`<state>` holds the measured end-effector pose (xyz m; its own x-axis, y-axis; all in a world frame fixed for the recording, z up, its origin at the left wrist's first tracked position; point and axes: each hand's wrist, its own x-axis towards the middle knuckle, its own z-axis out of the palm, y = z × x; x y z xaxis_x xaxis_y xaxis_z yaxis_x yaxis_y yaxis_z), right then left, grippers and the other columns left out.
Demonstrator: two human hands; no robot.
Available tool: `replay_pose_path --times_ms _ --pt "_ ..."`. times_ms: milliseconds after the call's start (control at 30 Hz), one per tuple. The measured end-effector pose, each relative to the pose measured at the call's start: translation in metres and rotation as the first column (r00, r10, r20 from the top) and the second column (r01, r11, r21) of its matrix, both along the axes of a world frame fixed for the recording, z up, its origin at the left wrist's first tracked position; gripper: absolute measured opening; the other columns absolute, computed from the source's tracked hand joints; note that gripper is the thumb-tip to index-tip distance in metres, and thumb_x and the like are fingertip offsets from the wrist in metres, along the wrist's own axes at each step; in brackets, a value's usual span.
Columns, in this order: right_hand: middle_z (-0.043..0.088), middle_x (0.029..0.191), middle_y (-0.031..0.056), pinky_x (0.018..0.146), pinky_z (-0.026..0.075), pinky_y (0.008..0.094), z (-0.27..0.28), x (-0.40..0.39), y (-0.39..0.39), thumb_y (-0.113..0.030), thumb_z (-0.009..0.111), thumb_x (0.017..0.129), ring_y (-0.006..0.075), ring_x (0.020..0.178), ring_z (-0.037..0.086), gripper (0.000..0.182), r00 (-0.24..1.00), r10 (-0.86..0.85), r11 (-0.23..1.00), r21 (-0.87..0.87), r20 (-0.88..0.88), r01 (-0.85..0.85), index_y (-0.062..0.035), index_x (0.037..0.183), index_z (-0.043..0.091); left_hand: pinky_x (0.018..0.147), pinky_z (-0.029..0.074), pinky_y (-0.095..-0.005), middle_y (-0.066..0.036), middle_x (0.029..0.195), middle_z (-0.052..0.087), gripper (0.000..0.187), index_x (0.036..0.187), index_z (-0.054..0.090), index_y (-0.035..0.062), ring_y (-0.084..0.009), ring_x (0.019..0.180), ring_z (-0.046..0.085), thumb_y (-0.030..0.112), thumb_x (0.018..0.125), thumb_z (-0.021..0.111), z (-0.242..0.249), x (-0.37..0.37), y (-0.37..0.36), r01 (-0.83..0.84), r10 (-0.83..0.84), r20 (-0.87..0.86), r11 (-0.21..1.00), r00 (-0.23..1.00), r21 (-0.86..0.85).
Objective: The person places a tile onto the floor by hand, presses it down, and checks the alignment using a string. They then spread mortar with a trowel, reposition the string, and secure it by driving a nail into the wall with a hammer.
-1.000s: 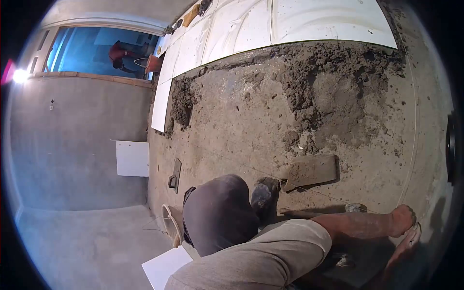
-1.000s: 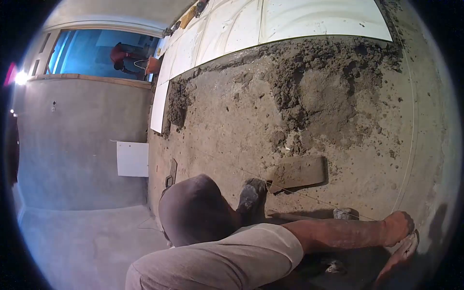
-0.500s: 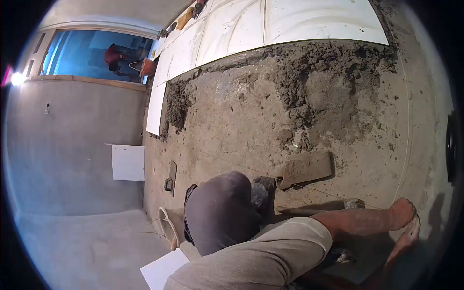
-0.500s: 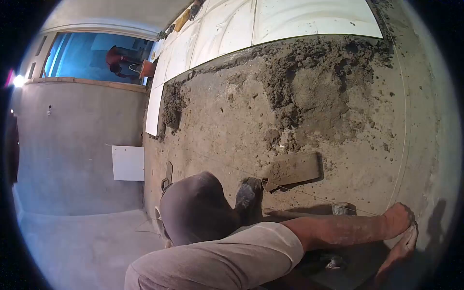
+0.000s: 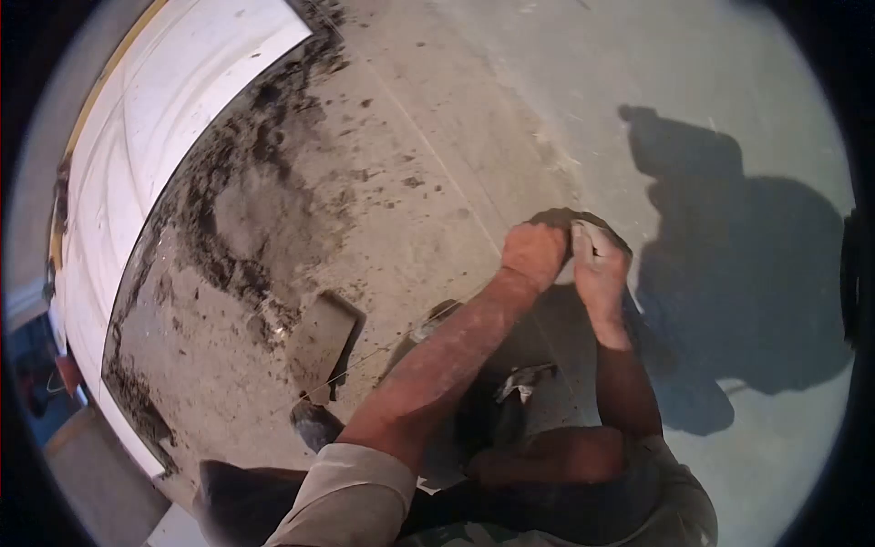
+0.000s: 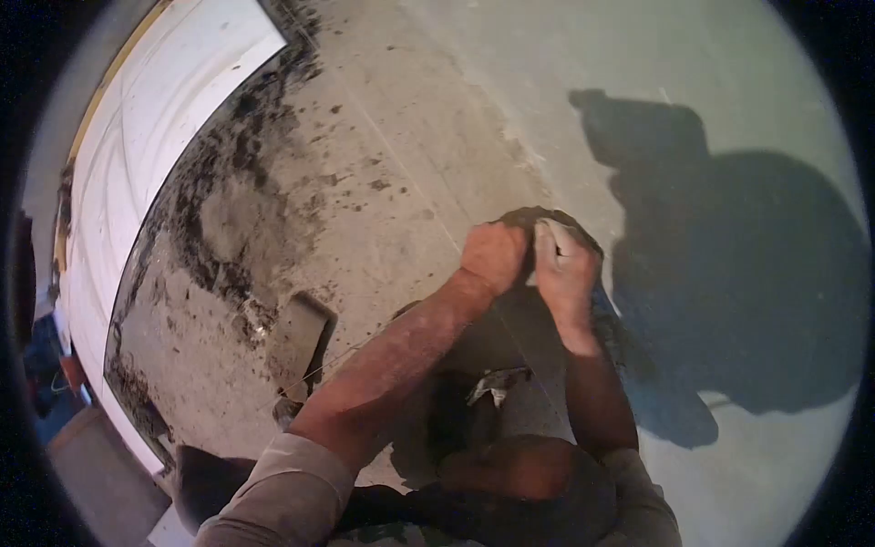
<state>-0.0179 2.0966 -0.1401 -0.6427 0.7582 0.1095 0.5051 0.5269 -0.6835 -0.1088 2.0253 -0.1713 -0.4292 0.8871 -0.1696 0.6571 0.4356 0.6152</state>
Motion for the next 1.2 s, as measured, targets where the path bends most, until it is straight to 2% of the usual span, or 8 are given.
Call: replay_pose_path --times_ms 200,333,533,600,733,900,1167,1200 --pt "0.064 0.090 0.0193 0.070 0.049 0.0376 0.005 0.004 -0.005 -0.011 0.059 0.086 0.0336 0.082 0.063 0.022 0.995 0.066 0.976 0.214 -0.069 -0.050 0.0023 0.103 0.060 0.060 0.051 -0.0396 -0.014 0.073 0.066 0.015 0.081 0.064 0.0065 -0.0298 0.070 0.066 0.015 0.082 0.051 -0.007 0.003 0.001 0.010 -0.007 -0.088 0.999 0.996 0.038" --pt "0.062 0.083 0.0171 0.067 0.048 0.0418 0.037 0.048 -0.051 -0.009 0.056 0.087 0.0337 0.073 0.060 0.018 0.991 -0.070 0.965 -0.261 -0.118 0.037 0.0014 0.101 0.059 0.061 0.051 -0.0417 -0.015 0.071 0.065 0.016 0.091 0.061 0.0072 -0.0319 0.067 0.065 0.013 0.077 0.054 -0.015 0.001 0.000 0.068 -0.065 -0.076 0.997 0.995 0.044" --pt "0.061 0.078 0.0137 0.068 0.047 0.0414 0.015 0.177 -0.142 -0.020 0.065 0.078 0.0358 0.072 0.061 0.022 0.792 0.196 0.915 -0.399 0.578 0.065 -0.0044 0.094 0.062 0.061 0.051 -0.0422 -0.015 0.071 0.065 0.016 0.090 0.061 0.0058 -0.0325 0.067 0.065 0.012 0.076 0.055 -0.014 0.003 0.000 0.035 -0.031 -0.079 0.998 0.996 0.046" --pt "0.064 0.086 0.0102 0.082 0.045 0.0414 0.099 0.157 -0.153 -0.017 0.065 0.078 0.0378 0.087 0.061 0.022 0.764 0.490 0.864 -0.352 0.420 -0.360 -0.0088 0.097 0.062 0.060 0.051 -0.0423 -0.015 0.071 0.065 0.016 0.090 0.061 0.0057 -0.0326 0.067 0.065 0.011 0.077 0.054 -0.017 0.002 0.000 0.051 -0.047 -0.086 0.998 0.995 0.040" --pt "0.065 0.090 0.0098 0.096 0.035 0.0488 0.185 0.090 -0.110 -0.013 0.062 0.079 0.0359 0.102 0.057 0.026 0.574 0.786 0.565 -0.644 0.229 -0.516 -0.0120 0.105 0.059 0.061 0.052 -0.0414 -0.015 0.071 0.065 0.016 0.088 0.063 0.0062 -0.0315 0.068 0.065 0.011 0.079 0.052 -0.012 0.004 -0.002 0.023 -0.014 -0.105 0.996 0.994 0.085" --pt "0.066 0.095 0.0088 0.098 0.032 0.0549 0.158 0.102 -0.115 -0.015 0.058 0.081 0.0296 0.093 0.062 0.027 0.532 0.842 0.433 -0.476 -0.089 -0.765 -0.0160 0.107 0.059 0.060 0.052 -0.0418 -0.015 0.071 0.065 0.016 0.089 0.062 0.0053 -0.0314 0.068 0.066 0.011 0.080 0.051 -0.013 0.002 0.001 0.065 -0.060 -0.112 0.997 0.992 0.035" --pt "0.057 0.069 0.0053 0.066 0.042 0.0326 0.136 0.233 -0.104 -0.031 0.053 0.088 0.0155 0.062 0.054 0.027 0.870 0.461 0.483 -0.872 0.174 -0.081 -0.0099 0.105 0.058 0.057 0.051 -0.0429 -0.016 0.069 0.064 0.015 0.089 0.061 0.0064 -0.0332 0.064 0.064 0.012 0.080 0.051 -0.023 0.005 0.000 0.040 -0.027 -0.152 0.996 0.988 0.084" --pt "0.055 0.066 0.0049 0.062 0.043 0.0299 0.104 0.145 -0.075 -0.033 0.052 0.089 0.0137 0.058 0.054 0.029 0.884 0.411 0.454 -0.891 0.222 0.013 -0.0091 0.105 0.058 0.057 0.051 -0.0434 -0.016 0.069 0.064 0.014 0.087 0.061 0.0064 -0.0333 0.064 0.064 0.013 0.080 0.051 -0.022 0.005 0.000 0.040 -0.024 -0.166 0.995 0.986 0.095"
